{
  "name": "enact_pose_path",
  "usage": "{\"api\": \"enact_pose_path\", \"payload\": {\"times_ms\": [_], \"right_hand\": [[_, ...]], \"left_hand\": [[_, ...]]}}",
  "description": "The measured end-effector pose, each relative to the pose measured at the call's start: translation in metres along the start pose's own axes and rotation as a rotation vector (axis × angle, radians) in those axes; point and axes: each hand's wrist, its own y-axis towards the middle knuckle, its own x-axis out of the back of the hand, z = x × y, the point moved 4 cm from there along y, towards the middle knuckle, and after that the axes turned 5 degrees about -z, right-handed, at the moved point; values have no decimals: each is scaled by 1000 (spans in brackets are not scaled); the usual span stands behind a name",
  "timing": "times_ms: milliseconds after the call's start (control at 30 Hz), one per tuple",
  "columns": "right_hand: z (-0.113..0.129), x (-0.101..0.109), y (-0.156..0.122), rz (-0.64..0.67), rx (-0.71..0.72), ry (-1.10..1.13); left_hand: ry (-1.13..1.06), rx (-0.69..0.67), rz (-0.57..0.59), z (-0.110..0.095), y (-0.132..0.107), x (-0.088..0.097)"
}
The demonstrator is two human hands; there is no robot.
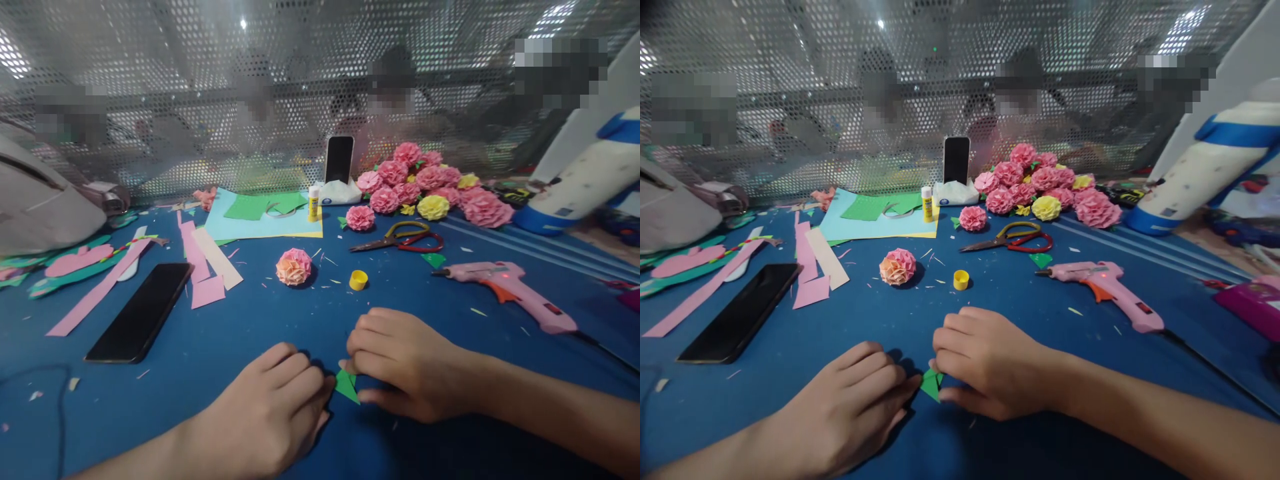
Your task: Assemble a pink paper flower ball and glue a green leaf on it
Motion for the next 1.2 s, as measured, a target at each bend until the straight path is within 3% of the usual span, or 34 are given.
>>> {"api": "enact_pose_path", "payload": {"times_ms": [233,333,433,533,600,700,833,1000,1200], "right_hand": [[6,-6,-2,-92,18,-18],[5,-3,-3,-152,-42,138],[-4,0,-2,-212,-293,449],[-9,-5,-2,-152,-557,657],[-8,-7,-2,-111,-645,725],[-6,-8,1,-102,-720,810],[-3,-10,2,-71,-742,907],[-6,-12,-2,-120,-676,856],[-9,-14,-4,-156,-672,803]], "left_hand": [[0,-1,-20,1,-1,0],[-48,63,5,5,0,5],[-274,307,33,15,2,7],[-626,573,20,23,4,2],[-795,679,4,25,7,-3],[-882,820,-2,26,11,-10],[-914,937,-2,25,12,-15],[-928,1023,-61,26,13,-17],[-1031,1052,-124,26,16,-19]]}}
